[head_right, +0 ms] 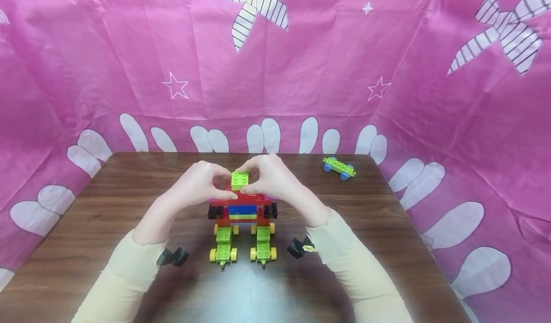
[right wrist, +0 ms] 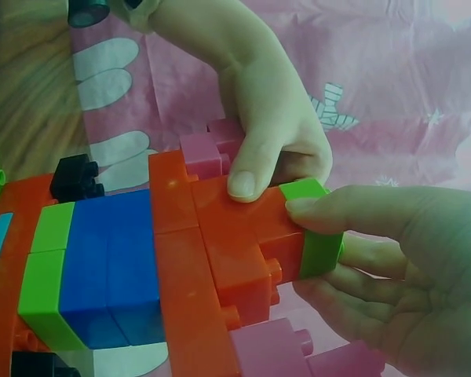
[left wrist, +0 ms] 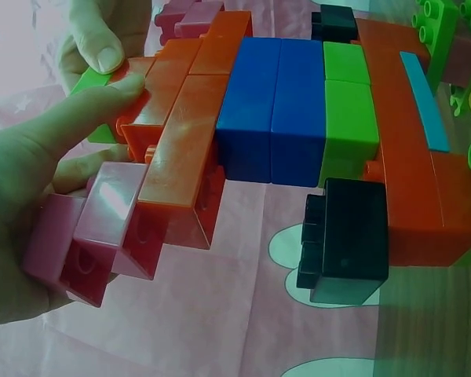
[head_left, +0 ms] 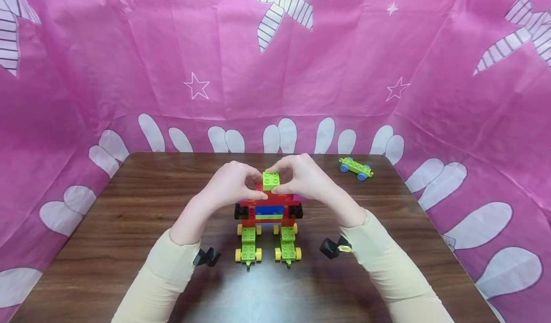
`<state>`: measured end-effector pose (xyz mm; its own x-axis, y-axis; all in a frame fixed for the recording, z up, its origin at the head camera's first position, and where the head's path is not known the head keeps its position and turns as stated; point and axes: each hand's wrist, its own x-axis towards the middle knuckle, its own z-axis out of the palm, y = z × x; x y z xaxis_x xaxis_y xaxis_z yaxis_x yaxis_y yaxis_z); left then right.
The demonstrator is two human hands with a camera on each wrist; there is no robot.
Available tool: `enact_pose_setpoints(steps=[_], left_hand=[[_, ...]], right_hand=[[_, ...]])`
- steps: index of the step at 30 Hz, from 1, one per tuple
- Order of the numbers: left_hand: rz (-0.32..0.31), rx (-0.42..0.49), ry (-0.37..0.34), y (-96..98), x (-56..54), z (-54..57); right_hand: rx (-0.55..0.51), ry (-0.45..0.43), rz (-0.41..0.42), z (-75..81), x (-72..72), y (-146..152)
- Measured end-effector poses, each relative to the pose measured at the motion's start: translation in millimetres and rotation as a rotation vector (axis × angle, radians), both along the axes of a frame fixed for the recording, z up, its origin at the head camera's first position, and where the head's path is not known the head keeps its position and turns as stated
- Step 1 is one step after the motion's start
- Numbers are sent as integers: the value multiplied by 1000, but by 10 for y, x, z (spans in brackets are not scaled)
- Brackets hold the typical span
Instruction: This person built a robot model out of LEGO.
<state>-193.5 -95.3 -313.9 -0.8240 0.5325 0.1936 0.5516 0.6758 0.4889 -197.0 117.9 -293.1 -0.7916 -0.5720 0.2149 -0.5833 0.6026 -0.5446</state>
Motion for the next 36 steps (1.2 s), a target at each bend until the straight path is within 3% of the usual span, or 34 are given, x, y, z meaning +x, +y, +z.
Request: enact_pose_setpoints(steps=[12, 21, 26, 32, 36], left_hand=[[0, 21, -27, -7, -16, -9], [-35, 9, 7, -34, -3, 3], [-24, 27, 27, -52, 32, 27], [0, 73, 30, -66, 74, 66], [-3, 87, 36, -46, 90, 67]], right_hand=[[-5, -15, 31, 8, -31, 2], [21, -24, 29, 8, -32, 12], [43, 3, 36, 13, -23, 26], [-15, -11, 51, 3, -18, 121], [-92, -2, 8, 32, -24, 262]])
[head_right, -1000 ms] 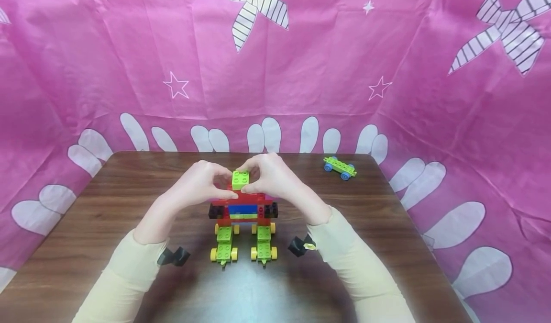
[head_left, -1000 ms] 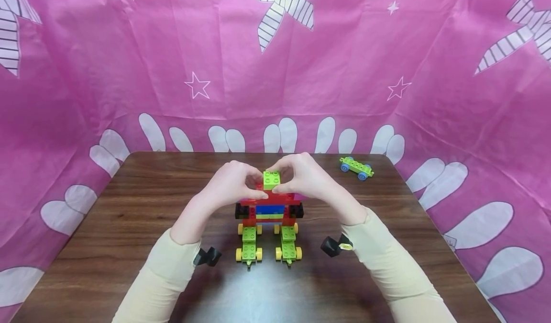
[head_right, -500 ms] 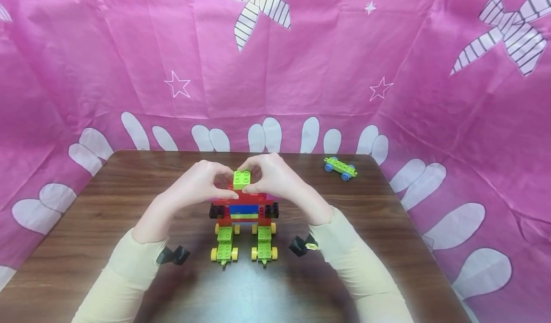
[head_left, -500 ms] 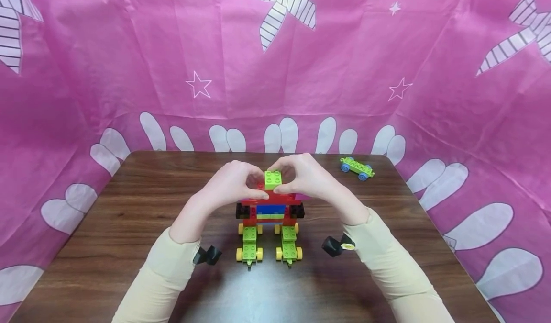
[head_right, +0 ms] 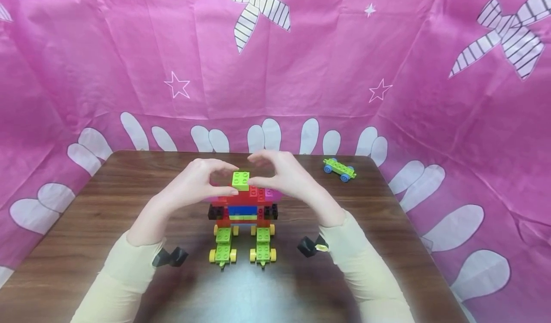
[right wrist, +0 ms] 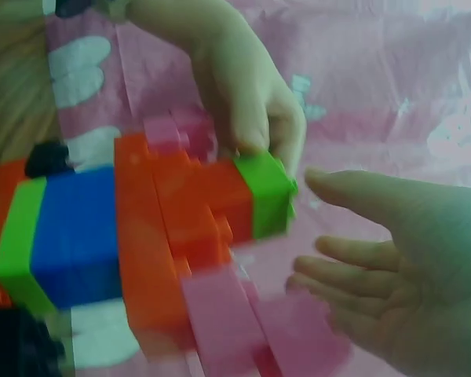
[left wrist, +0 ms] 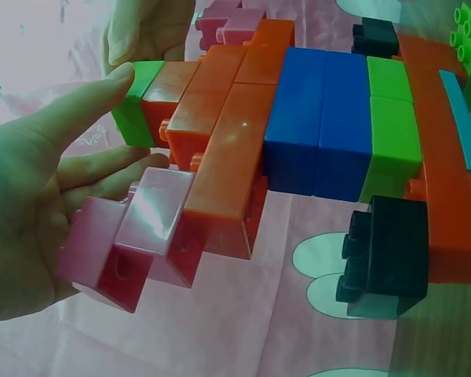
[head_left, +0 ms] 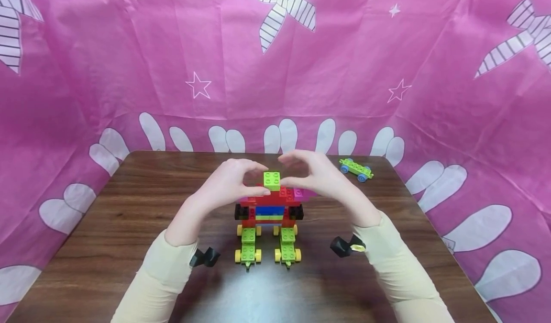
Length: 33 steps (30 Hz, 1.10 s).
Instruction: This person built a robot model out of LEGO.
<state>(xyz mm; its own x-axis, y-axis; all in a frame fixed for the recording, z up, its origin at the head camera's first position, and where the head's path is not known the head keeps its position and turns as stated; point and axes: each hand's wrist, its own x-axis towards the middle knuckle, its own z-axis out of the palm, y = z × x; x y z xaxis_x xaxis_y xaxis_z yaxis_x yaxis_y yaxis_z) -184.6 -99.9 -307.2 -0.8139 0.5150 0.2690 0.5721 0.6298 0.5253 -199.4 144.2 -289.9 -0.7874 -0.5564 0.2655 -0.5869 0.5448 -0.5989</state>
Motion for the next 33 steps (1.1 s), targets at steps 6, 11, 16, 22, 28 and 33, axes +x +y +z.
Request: enact_pose_setpoints(steps=[6, 11, 16, 22, 28, 33], left_hand=[[12, 10, 13, 11, -6, -28], [19, 15, 1, 17, -14, -31], [23, 20, -28, 12, -20, -38], [23, 26, -35, 0, -28, -63], [22, 37, -39, 1, -35, -81], [30, 42, -56, 14, -41, -118]], right_hand=[[-129, 88, -121, 6, -159, 302], [-225, 179, -244, -92, -382, 624], [-264, 182, -366, -279, -638, 974], [-244, 104, -473, -555, -913, 1363], [-209, 68, -512, -843, -1133, 1706], [-154, 61, -587, -1049, -1241, 1910]])
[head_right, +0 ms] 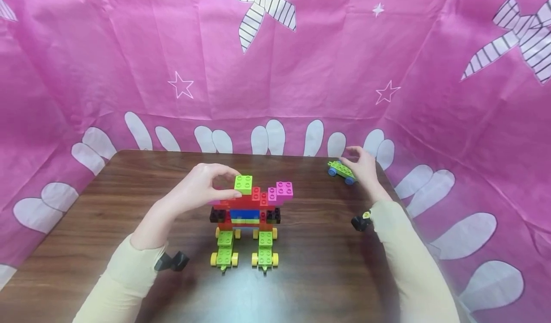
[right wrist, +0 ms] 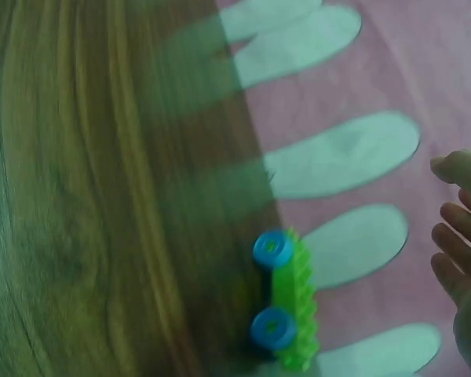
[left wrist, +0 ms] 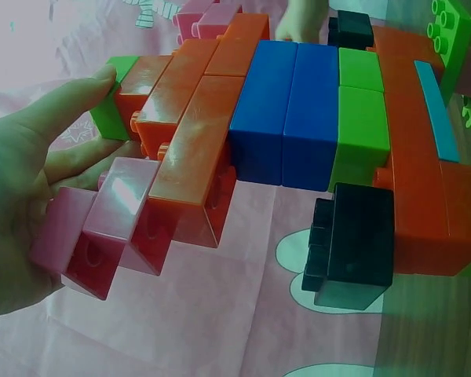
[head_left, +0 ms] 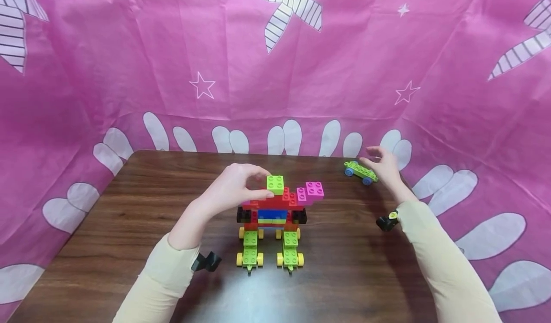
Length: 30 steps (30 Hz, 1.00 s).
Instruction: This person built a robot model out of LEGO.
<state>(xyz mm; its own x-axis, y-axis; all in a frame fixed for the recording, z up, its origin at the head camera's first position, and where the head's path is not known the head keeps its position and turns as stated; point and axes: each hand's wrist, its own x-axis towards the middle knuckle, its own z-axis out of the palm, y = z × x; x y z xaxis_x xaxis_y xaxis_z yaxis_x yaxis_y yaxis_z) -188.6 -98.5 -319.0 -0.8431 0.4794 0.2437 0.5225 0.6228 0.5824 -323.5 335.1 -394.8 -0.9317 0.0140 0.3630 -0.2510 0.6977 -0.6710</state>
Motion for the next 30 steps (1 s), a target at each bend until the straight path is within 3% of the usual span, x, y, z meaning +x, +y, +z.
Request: enact_pose_setpoints(steps=[9, 15, 30], left_hand=[[8, 8, -10, -13, 16, -13], [-7, 19, -3, -8, -2, -23], [-10, 36, -13, -9, 6, -32]], right_hand=[[81, -24, -71, -330, -235, 209], [148, -72, -99, -466, -328, 307], [210, -247, -18, -634, -396, 424]])
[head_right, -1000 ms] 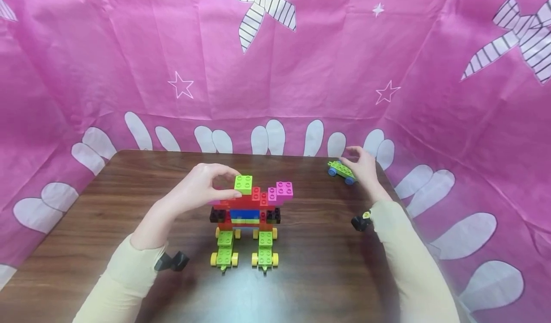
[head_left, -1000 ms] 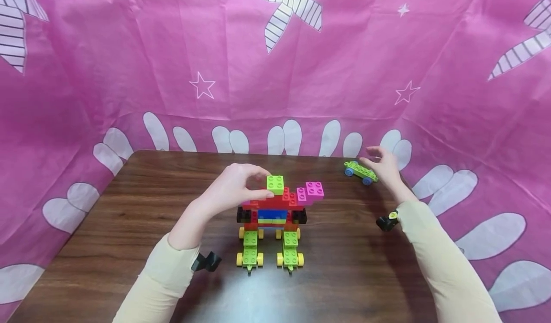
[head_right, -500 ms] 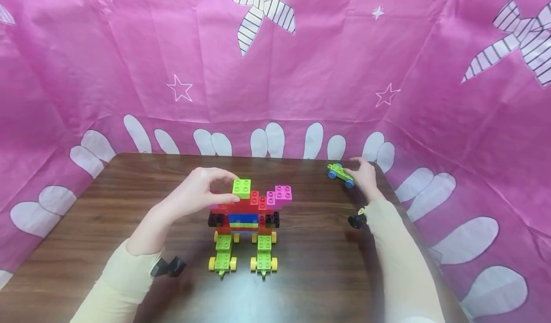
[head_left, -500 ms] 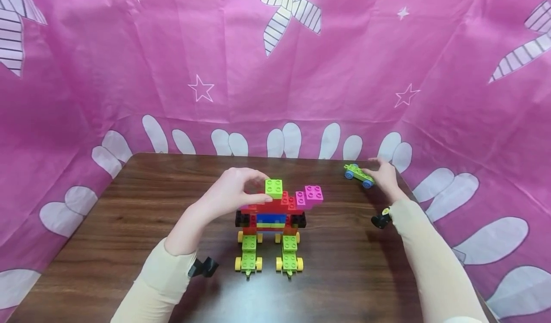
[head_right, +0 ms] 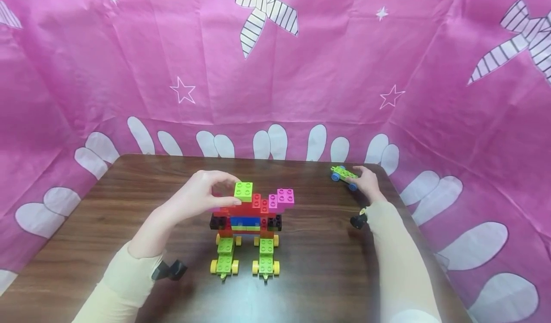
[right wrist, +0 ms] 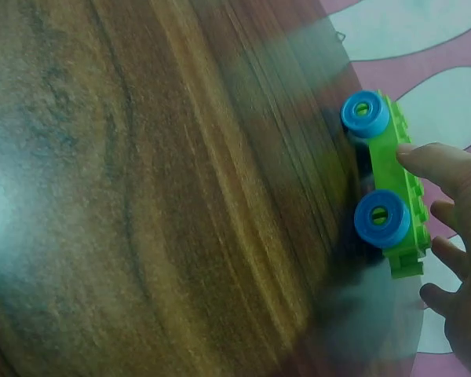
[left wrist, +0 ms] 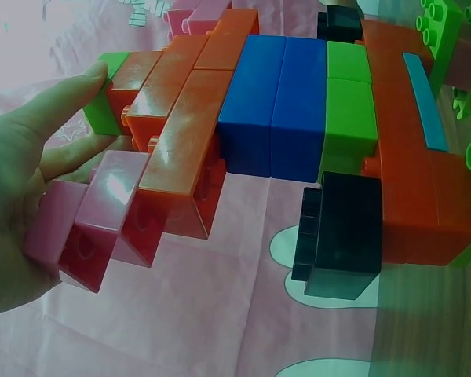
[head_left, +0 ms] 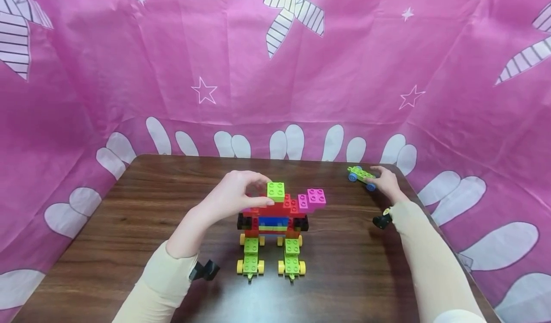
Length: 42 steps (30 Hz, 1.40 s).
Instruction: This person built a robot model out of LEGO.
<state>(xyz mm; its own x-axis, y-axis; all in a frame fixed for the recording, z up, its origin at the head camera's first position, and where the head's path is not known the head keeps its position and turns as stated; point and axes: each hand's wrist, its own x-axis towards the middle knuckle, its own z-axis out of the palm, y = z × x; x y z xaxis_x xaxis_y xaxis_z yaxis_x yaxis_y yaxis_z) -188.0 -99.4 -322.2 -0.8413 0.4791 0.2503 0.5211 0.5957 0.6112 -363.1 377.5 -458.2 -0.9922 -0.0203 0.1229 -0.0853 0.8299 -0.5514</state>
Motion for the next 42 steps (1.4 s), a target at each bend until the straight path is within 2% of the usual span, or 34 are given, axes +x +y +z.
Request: enact_pose_setpoints(steps=[10, 17, 29, 38, 42], left_hand=[[-11, 21, 1, -9, 20, -13], [-14, 25, -11, 4, 36, -12], [-12, 26, 1, 1, 33, -22], [-6, 12, 40, 3, -17, -37], [-2, 1, 34, 3, -16, -31]], right_hand=[[0, -54, 27, -99, -43, 61], [19, -82, 17, -102, -23, 68], [-10, -61, -12, -102, -26, 70], [-44, 30, -23, 1, -1, 26], [-69, 66, -20, 71, 32, -29]])
